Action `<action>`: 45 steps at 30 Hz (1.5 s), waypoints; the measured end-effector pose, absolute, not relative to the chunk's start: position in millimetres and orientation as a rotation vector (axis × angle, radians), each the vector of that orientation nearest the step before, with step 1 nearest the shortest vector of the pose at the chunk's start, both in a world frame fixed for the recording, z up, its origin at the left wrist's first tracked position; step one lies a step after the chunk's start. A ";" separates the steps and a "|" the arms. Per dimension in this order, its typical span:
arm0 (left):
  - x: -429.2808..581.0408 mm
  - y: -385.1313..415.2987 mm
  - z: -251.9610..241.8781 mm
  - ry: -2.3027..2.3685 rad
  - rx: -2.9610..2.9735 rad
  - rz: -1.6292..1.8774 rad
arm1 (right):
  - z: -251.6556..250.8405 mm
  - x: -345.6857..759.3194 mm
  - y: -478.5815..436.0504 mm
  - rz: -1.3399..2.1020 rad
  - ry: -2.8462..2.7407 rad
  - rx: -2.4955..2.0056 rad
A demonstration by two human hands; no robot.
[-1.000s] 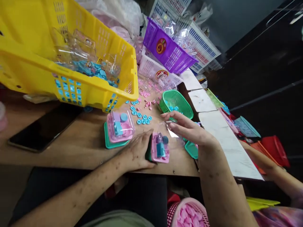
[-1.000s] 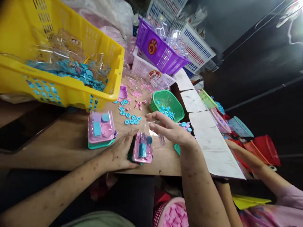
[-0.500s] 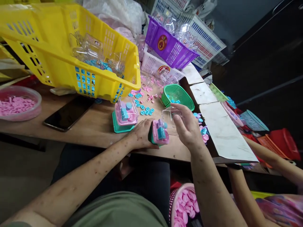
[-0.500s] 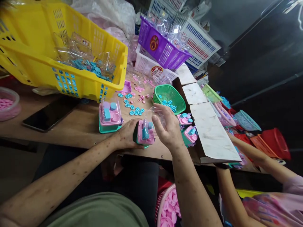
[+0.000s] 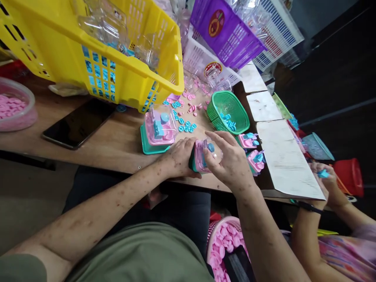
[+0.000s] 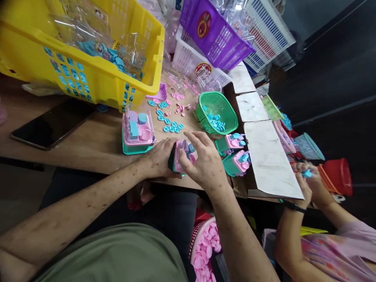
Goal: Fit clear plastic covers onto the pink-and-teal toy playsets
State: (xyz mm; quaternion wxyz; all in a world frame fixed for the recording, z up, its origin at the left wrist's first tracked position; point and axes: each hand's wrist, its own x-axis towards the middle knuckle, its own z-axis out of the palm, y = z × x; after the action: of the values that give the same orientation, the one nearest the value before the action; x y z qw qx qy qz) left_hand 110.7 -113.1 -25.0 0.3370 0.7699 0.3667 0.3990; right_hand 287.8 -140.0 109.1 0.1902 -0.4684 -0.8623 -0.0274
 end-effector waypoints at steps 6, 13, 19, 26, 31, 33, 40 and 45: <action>108.0 -118.2 -15.7 1.033 2.048 0.941 | 115.4 280.5 -146.4 -0.154 -2.471 -1.353; 105.9 -119.5 -11.3 1.023 2.104 0.899 | 116.8 279.6 -154.4 -0.195 -2.473 -1.335; 105.7 -118.7 -13.8 0.999 2.093 0.888 | 122.5 282.1 -144.4 -0.116 -2.510 -1.359; 104.9 -118.8 -14.1 0.993 2.048 0.926 | 123.2 276.7 -140.3 -0.126 -2.563 -1.341; 105.9 -120.8 -10.6 1.026 2.063 0.898 | 119.2 276.8 -148.8 -0.179 -2.536 -1.318; 107.3 -121.5 -10.6 1.034 2.072 0.894 | 120.4 277.2 -150.4 -0.181 -2.541 -1.342; 107.9 -122.8 -9.5 1.039 2.084 0.902 | 124.8 279.5 -146.6 -0.139 -2.562 -1.373; 107.0 -122.5 -6.7 1.055 2.100 0.884 | 125.1 277.5 -146.9 -0.116 -2.560 -1.404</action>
State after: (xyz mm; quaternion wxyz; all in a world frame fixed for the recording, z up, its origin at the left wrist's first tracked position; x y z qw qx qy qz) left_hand 107.0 -122.5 -6.7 0.3103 0.7951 0.3994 0.3346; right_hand 277.5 -146.9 125.1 0.1097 -0.4775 -0.8709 -0.0396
